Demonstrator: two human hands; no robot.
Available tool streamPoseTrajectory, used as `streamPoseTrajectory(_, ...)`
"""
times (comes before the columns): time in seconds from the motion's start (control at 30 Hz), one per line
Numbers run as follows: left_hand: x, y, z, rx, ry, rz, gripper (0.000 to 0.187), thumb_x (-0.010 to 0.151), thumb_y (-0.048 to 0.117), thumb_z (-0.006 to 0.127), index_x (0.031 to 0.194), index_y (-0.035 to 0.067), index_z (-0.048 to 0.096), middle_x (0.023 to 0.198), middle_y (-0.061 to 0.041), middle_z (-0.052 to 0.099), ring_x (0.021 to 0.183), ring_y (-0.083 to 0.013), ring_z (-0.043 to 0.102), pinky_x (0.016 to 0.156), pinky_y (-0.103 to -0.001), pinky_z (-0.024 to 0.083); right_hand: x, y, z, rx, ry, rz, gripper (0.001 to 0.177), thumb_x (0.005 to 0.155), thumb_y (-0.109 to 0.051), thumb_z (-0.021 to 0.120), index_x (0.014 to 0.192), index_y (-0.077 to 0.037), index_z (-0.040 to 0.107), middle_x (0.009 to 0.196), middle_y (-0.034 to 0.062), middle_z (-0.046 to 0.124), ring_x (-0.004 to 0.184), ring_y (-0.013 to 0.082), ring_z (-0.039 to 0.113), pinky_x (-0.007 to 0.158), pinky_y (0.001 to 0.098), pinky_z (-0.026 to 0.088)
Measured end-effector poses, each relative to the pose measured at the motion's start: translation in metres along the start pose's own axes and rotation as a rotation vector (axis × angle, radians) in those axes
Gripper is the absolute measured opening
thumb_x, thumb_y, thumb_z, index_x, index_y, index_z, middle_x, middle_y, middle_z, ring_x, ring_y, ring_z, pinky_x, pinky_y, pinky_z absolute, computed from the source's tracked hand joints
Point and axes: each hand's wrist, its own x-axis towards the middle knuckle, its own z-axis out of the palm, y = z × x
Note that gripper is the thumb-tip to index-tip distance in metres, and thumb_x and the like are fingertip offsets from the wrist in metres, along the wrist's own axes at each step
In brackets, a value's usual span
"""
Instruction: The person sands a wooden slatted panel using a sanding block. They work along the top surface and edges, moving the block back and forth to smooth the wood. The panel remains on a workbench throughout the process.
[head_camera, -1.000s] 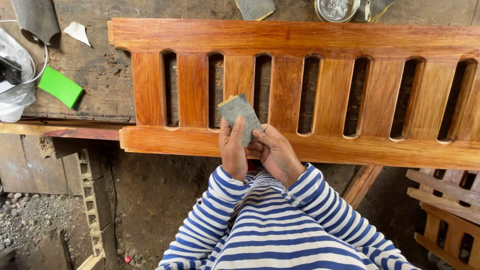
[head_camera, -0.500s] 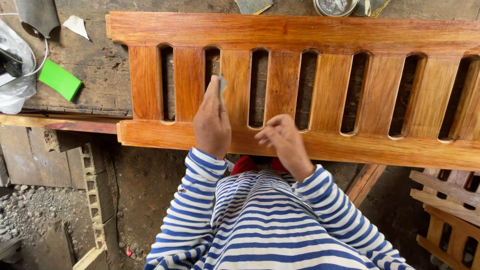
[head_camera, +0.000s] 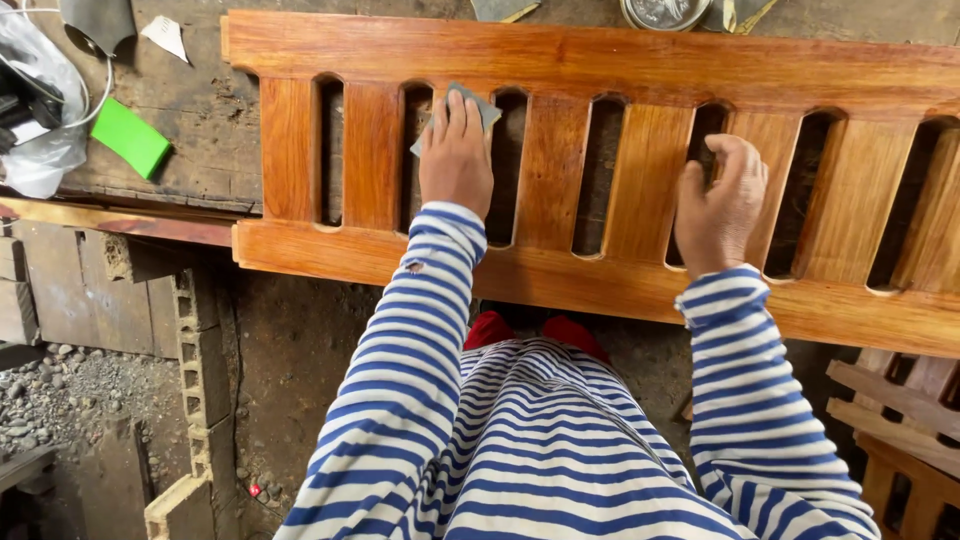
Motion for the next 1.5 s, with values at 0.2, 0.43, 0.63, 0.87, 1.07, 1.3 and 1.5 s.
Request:
streamPoseTrajectory(0.2, -0.089, 0.002, 0.005, 0.023, 0.283, 0.085, 0.043, 0.108, 0.03, 0.05, 0.139, 0.002, 0.059, 0.147, -0.019, 0.054, 0.139, -0.0383, 0.047, 0.111, -0.046, 0.043, -0.023, -0.001, 0.017, -0.265, -0.119, -0.11, 0.041, 0.101, -0.014, 0.054, 0.141, -0.009, 0.054, 0.129, 0.0157, 0.059, 0.121, 0.0353, 0.053, 0.101, 0.0459, 0.036)
streamPoseTrajectory(0.43, -0.078, 0.005, 0.023, 0.036, 0.287, 0.043, 0.043, 0.107, 0.028, 0.051, 0.139, 0.002, 0.06, 0.146, -0.019, 0.056, 0.138, -0.0385, 0.05, 0.112, -0.045, 0.041, -0.02, -0.005, 0.027, -0.266, -0.151, -0.036, 0.045, 0.097, -0.014, 0.057, 0.142, -0.014, 0.054, 0.15, 0.0142, 0.044, 0.136, 0.0366, 0.042, 0.106, 0.048, 0.034)
streamPoseTrajectory(0.63, -0.004, -0.014, 0.054, 0.093, 0.283, -0.044, 0.045, 0.108, 0.03, 0.048, 0.143, 0.002, 0.055, 0.146, -0.02, 0.055, 0.136, -0.0398, 0.05, 0.11, -0.045, 0.044, -0.013, -0.035, 0.045, -0.155, -0.254, -0.076, 0.05, 0.092, -0.005, 0.059, 0.142, -0.005, 0.059, 0.162, 0.0209, 0.031, 0.151, 0.0404, 0.022, 0.118, 0.0544, 0.019)
streamPoseTrajectory(0.87, -0.115, 0.008, 0.016, -0.044, 0.241, -0.035, 0.045, 0.104, 0.019, 0.051, 0.144, -0.002, 0.055, 0.15, -0.023, 0.052, 0.142, -0.041, 0.044, 0.118, -0.044, 0.036, -0.009, -0.035, 0.05, -0.209, -0.3, -0.103, 0.045, 0.094, -0.022, 0.065, 0.137, -0.012, 0.062, 0.16, 0.0151, 0.032, 0.153, 0.0354, 0.024, 0.119, 0.0598, 0.019)
streamPoseTrajectory(1.07, -0.026, -0.008, 0.048, -0.017, 0.366, -0.06, 0.041, 0.105, 0.02, 0.053, 0.138, -0.004, 0.06, 0.143, -0.026, 0.056, 0.137, -0.0431, 0.049, 0.118, -0.045, 0.038, -0.01, -0.033, 0.056, -0.233, -0.299, -0.104, 0.043, 0.092, -0.024, 0.069, 0.133, -0.014, 0.064, 0.157, 0.0124, 0.033, 0.152, 0.0349, 0.024, 0.119, 0.0608, 0.02)
streamPoseTrajectory(1.3, -0.043, 0.001, 0.031, -0.133, 0.354, -0.04, 0.043, 0.105, 0.018, 0.052, 0.141, -0.006, 0.056, 0.147, -0.028, 0.052, 0.14, -0.0446, 0.045, 0.121, -0.045, 0.035, -0.009, -0.034, 0.052, -0.21, -0.305, -0.109, 0.04, 0.092, -0.023, 0.067, 0.132, -0.015, 0.064, 0.154, 0.0122, 0.036, 0.151, 0.0352, 0.025, 0.119, 0.0601, 0.02)
streamPoseTrajectory(1.5, -0.112, 0.035, 0.004, -0.139, 0.267, -0.023, 0.043, 0.104, 0.02, 0.053, 0.142, -0.001, 0.058, 0.149, -0.022, 0.053, 0.14, -0.0411, 0.046, 0.119, -0.043, 0.038, -0.005, -0.036, 0.049, -0.2, -0.315, -0.096, 0.042, 0.09, -0.022, 0.067, 0.131, -0.015, 0.065, 0.152, 0.0124, 0.037, 0.151, 0.035, 0.025, 0.119, 0.0599, 0.021)
